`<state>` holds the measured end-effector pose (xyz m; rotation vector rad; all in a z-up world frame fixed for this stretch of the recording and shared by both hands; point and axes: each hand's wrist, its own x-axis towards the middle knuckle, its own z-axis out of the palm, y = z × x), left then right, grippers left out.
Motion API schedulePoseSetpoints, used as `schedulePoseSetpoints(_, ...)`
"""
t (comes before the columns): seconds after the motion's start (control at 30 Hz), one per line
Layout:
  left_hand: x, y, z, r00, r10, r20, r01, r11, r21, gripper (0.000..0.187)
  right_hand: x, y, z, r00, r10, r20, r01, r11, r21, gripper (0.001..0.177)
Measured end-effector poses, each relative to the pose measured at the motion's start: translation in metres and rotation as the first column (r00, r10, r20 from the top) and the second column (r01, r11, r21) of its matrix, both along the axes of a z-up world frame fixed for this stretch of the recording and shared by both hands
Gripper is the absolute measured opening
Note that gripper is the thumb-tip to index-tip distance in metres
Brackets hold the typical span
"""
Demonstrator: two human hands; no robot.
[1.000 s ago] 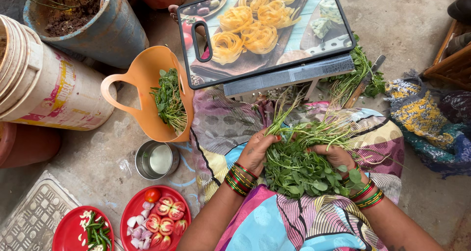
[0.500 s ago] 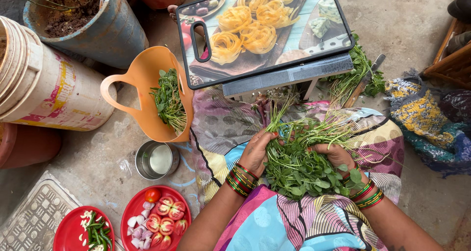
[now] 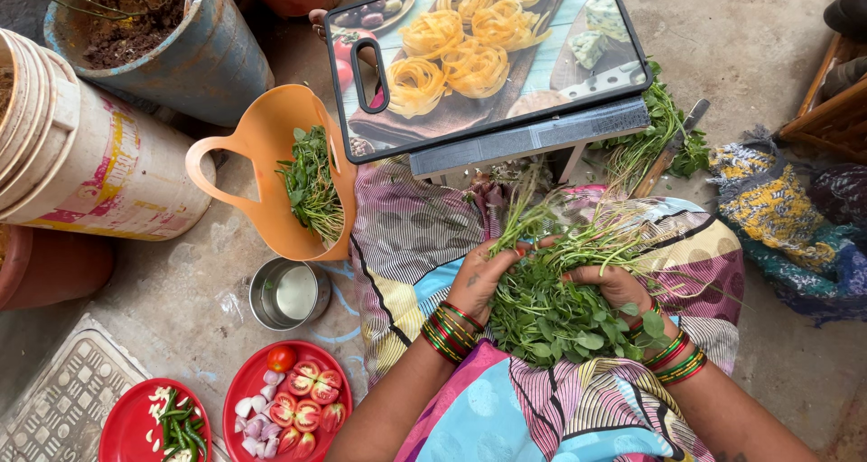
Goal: The person trims the roots off a bunch of green leafy herbs using a knife and then picks through the bundle by hand to separate the leaves and stems from the roots.
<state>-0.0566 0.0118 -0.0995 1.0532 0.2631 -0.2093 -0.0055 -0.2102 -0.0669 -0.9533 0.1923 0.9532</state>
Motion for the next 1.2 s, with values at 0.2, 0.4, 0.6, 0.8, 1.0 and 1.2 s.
schedulePoseSetpoints(0.2,0.0,0.001,-0.007,0.994,0.025,-0.111,-0.033,0.997,-0.069,0.026,-0.001,0.002,0.009,0.999,0.001,0.042,-0.003,0.998,0.058,0.057)
schedulePoseSetpoints(0.4,-0.001,0.003,0.011,0.997,0.001,-0.079,-0.007,0.997,-0.077,0.027,0.004,-0.001,0.002,0.997,-0.049,0.051,0.047,0.997,0.054,0.058)
schedulePoseSetpoints(0.6,0.0,0.006,0.017,0.997,-0.072,0.024,0.073,0.997,-0.031,0.029,0.004,-0.005,-0.003,0.992,-0.022,0.124,0.014,0.998,0.065,0.058)
schedulePoseSetpoints(0.8,0.002,0.002,0.021,0.999,-0.002,0.047,0.004,1.0,-0.029,0.029,0.005,-0.009,-0.006,0.992,-0.001,0.125,-0.018,0.988,0.155,0.051)
schedulePoseSetpoints(1.0,0.003,0.002,0.034,0.999,0.026,-0.041,-0.029,0.996,-0.079,0.029,0.006,-0.009,0.003,0.978,-0.07,0.197,0.024,0.974,0.224,0.045)
schedulePoseSetpoints(1.2,-0.003,0.004,0.05,0.994,0.074,0.086,-0.053,0.973,-0.225,0.03,0.005,-0.014,0.004,0.961,-0.124,0.247,0.055,0.962,0.267,0.038)
